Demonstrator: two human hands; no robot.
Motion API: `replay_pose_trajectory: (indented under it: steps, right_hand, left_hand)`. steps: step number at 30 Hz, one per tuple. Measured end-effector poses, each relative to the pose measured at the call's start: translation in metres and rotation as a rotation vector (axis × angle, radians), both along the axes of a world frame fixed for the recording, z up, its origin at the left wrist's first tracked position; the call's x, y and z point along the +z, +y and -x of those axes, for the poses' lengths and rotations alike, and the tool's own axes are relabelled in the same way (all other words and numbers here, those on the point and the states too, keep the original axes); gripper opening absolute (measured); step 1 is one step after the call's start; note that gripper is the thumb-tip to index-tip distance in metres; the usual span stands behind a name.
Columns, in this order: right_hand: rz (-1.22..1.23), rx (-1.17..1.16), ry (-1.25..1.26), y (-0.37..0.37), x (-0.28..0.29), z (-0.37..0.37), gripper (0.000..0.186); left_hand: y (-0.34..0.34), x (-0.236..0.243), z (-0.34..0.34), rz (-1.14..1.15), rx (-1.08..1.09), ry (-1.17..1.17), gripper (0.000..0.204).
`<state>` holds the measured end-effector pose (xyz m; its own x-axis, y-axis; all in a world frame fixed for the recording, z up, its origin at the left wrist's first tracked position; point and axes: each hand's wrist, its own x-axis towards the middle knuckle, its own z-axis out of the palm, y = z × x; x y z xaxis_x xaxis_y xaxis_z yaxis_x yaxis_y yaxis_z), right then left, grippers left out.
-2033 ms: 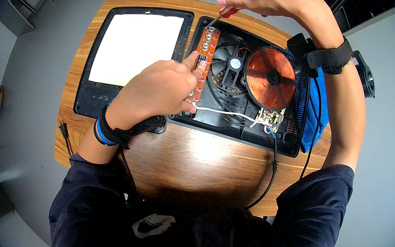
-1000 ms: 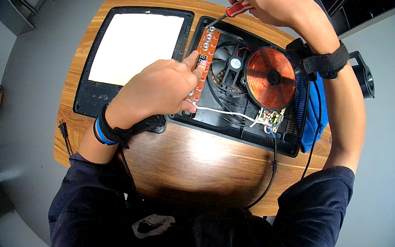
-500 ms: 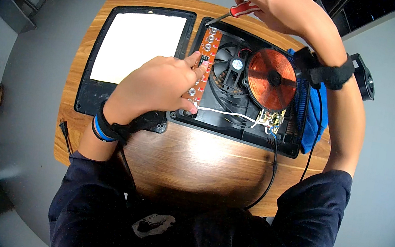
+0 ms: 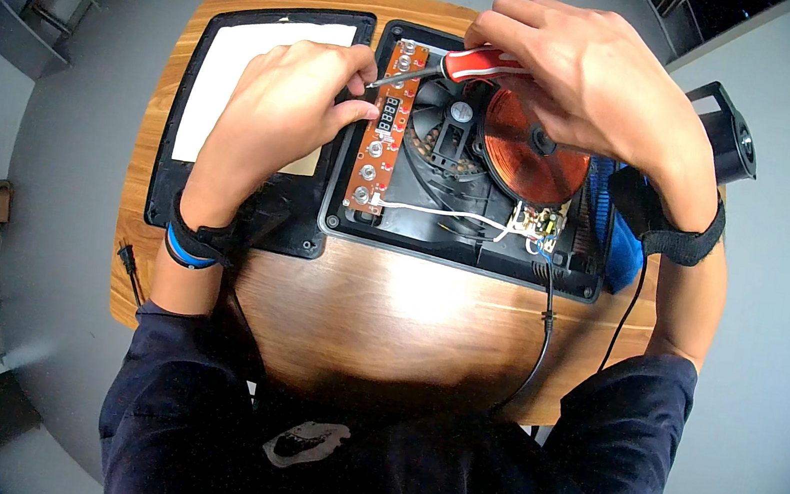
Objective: The person unscrews the bottom of an induction cooktop, flips it over, wipes the surface with a blue cloth, and removes the top cover to expose internal components. They then use a screwdriver to adjust screws on the internal circuit board.
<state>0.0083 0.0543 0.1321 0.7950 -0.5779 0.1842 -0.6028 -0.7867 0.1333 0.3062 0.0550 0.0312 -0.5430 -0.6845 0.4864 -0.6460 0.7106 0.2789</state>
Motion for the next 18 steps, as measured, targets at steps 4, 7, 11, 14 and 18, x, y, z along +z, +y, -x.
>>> replay_pose_trajectory:
  steps: [4,7,11,14,18]
  right_hand:
    - [0.023,0.021,-0.010,0.003,-0.005,0.005,0.038]
    - [0.006,0.013,-0.024,0.007,-0.007,0.008,0.038]
    - [0.005,-0.005,-0.029,0.010,-0.011,0.017,0.037]
    - [-0.023,-0.065,-0.040,0.016,-0.015,0.029,0.036]
    - [-0.053,-0.270,-0.104,0.035,-0.026,0.057,0.032]
  left_hand:
    - [0.001,-0.001,0.005,0.004,0.006,-0.021,0.020]
    - [0.002,-0.001,0.007,0.016,0.014,-0.026,0.018]
    - [0.005,0.004,0.010,-0.041,0.031,-0.051,0.017]
    - [0.007,0.007,0.011,-0.071,0.047,-0.063,0.017]
    - [0.008,0.008,0.015,-0.097,0.071,-0.151,0.013]
